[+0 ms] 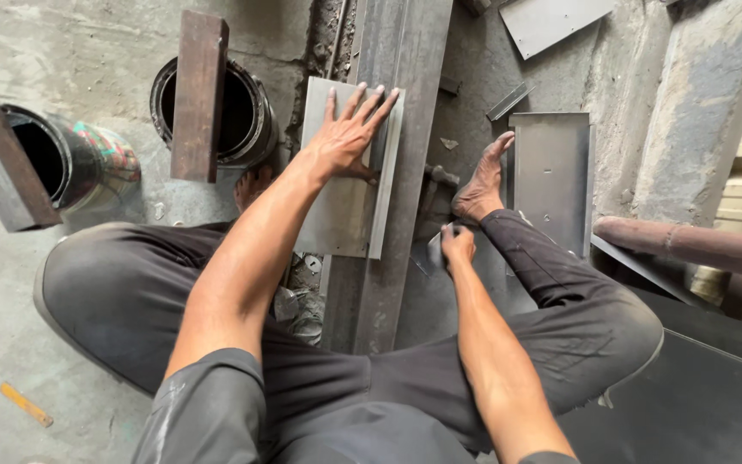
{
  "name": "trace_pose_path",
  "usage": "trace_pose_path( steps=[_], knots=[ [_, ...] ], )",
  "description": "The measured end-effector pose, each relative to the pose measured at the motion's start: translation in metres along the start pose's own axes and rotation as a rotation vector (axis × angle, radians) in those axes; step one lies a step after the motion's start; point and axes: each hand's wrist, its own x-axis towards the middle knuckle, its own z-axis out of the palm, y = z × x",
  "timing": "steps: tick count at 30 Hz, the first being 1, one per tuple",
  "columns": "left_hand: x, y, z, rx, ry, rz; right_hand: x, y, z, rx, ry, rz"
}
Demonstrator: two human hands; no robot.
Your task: The person sits on the floor and uses a hammer and chisel to shape and fit metal plates onto a metal frame. They repeatedly position the plates, strike them with the hammer, and adjust their placement to ensure a proper fit.
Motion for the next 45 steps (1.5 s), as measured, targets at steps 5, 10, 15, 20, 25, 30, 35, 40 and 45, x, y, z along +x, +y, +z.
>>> trace_pose_path(
  steps=[5, 10, 15, 20, 25, 30, 35, 40, 45],
  knots=[
    [0.020, -0.004, -0.007, -0.003, -0.018, 0.066, 0.013, -0.033, -0.030, 0.262, 0.017, -0.303],
    [0.009, 0.008, -0.033, 0.025, 0.038, 0.051, -0.016, -0.099, -0.085, 0.542, 0.141, -0.562],
    [-0.012, 0.043, -0.018, -0.072, 0.208, 0.317, -0.040, -0.112, -0.102, 1.225, -0.443, -0.118],
    [-0.040, 0.020, 0.025, -0.357, 0.816, -0.465, -0.020, -0.094, -0.060, 0.528, -0.282, -0.310],
    [-0.066, -0.015, 0.073, -0.893, 0.598, -1.113, -0.038, -0.096, -0.042, 0.381, 0.050, -0.525],
    [-0.062, -0.012, 0.089, -0.960, 0.435, -1.132, -0.074, -0.148, -0.065, 0.252, -0.036, -0.667],
    [-0.055, -0.005, 0.079, -0.820, 0.472, -1.117, -0.101, -0.179, -0.068, 0.317, -0.208, -0.672],
    [-0.057, 0.013, 0.024, -0.982, 0.806, -0.698, -0.115, -0.191, -0.086, 0.718, -0.168, -0.583],
    [-0.084, 0.031, -0.034, -1.816, 0.589, -0.035, -0.128, -0.168, -0.134, 1.484, -0.625, -0.500]
  ],
)
